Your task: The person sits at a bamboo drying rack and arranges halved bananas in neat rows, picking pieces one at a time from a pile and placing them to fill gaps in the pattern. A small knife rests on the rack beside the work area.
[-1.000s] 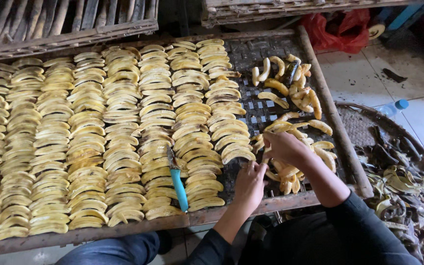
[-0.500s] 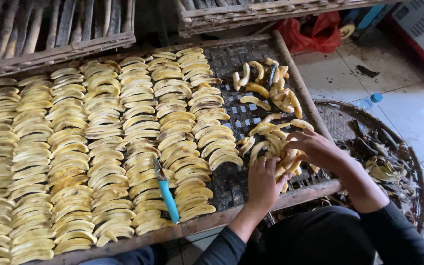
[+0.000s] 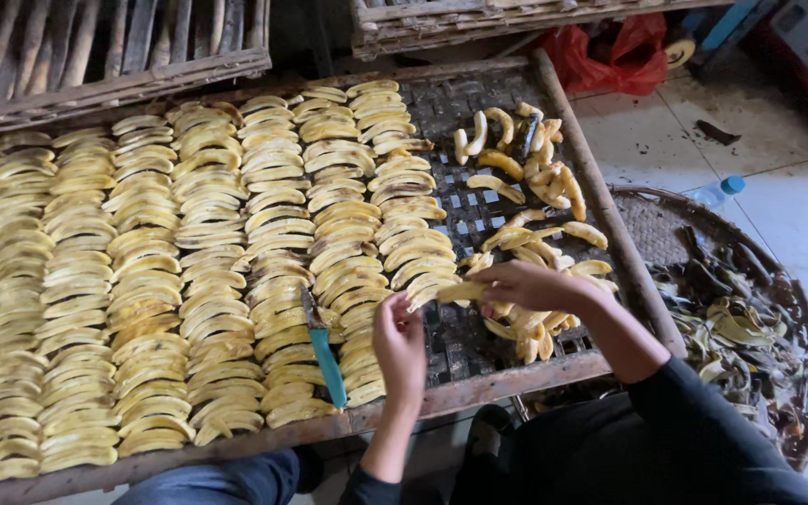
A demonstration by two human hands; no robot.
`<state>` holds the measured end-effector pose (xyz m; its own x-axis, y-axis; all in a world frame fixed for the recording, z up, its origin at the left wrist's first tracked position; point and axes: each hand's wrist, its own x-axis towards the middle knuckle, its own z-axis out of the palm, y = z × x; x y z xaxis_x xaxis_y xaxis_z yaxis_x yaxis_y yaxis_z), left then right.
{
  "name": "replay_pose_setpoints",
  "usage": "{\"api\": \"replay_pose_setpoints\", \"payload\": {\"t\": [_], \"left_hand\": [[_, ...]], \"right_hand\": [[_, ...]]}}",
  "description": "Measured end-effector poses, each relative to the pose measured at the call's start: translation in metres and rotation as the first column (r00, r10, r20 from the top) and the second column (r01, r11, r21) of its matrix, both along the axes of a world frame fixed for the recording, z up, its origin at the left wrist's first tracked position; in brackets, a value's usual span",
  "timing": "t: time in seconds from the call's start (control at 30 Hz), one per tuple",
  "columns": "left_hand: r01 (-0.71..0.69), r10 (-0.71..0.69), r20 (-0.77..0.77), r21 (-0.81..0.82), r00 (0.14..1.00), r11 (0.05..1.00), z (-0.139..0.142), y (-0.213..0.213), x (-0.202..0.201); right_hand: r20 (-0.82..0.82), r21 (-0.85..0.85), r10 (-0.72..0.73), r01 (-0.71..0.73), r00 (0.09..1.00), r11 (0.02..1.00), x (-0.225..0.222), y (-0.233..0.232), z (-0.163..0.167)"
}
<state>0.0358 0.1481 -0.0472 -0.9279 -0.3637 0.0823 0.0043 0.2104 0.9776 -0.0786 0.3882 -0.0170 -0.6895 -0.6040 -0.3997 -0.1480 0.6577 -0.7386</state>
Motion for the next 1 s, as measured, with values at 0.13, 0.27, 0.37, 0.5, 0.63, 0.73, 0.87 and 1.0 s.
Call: {"api": "replay_pose_setpoints", "payload": {"t": [0.13, 0.27, 0.37, 0.5, 0.63, 0.73, 0.87, 1.0], "left_hand": [[0.044, -0.044, 0.005, -0.200, 0.999, 0.979, -0.010, -0.037, 0.012], [0.097, -0.134, -0.061, -0.412, 0.989, 0.906, -0.010, -0.035, 0.018], [0.099, -0.179, -0.085, -0.571, 0.980, 0.815, -0.009, -0.029, 0.019], [0.029, -0.141, -0.136, -0.614, 0.981, 0.789, -0.010, -0.021, 0.016], [-0.004, -0.127, -0.180, -0.589, 0.976, 0.808, -0.014, -0.017, 0.015], [0.023, -0.128, -0.148, -0.564, 0.981, 0.825, -0.015, -0.017, 0.015], [-0.043, -0.099, -0.181, -0.649, 0.979, 0.760, -0.009, -0.009, 0.012], [0.066, -0.208, -0.213, -0.529, 0.955, 0.846, 0.004, 0.016, 0.015]], "right_hand": [[-0.140, -0.082, 0.032, -0.043, 0.990, 0.996, 0.012, -0.054, -0.037], [-0.367, -0.043, -0.065, 0.053, 0.928, 0.998, 0.028, -0.073, -0.045], [-0.402, -0.025, -0.204, 0.212, 0.893, 0.977, 0.044, -0.086, -0.034], [-0.652, -0.025, -0.184, 0.222, 0.736, 0.975, 0.052, -0.084, -0.004], [-0.538, 0.080, -0.126, 0.199, 0.833, 0.977, 0.055, -0.081, 0.011], [-0.560, 0.137, -0.099, 0.210, 0.823, 0.968, 0.053, -0.082, 0.012], [-0.373, 0.359, -0.150, 0.291, 0.916, 0.886, 0.027, -0.047, 0.029], [-0.381, 0.377, -0.013, 0.168, 0.924, 0.911, 0.010, 0.045, 0.058]]}}
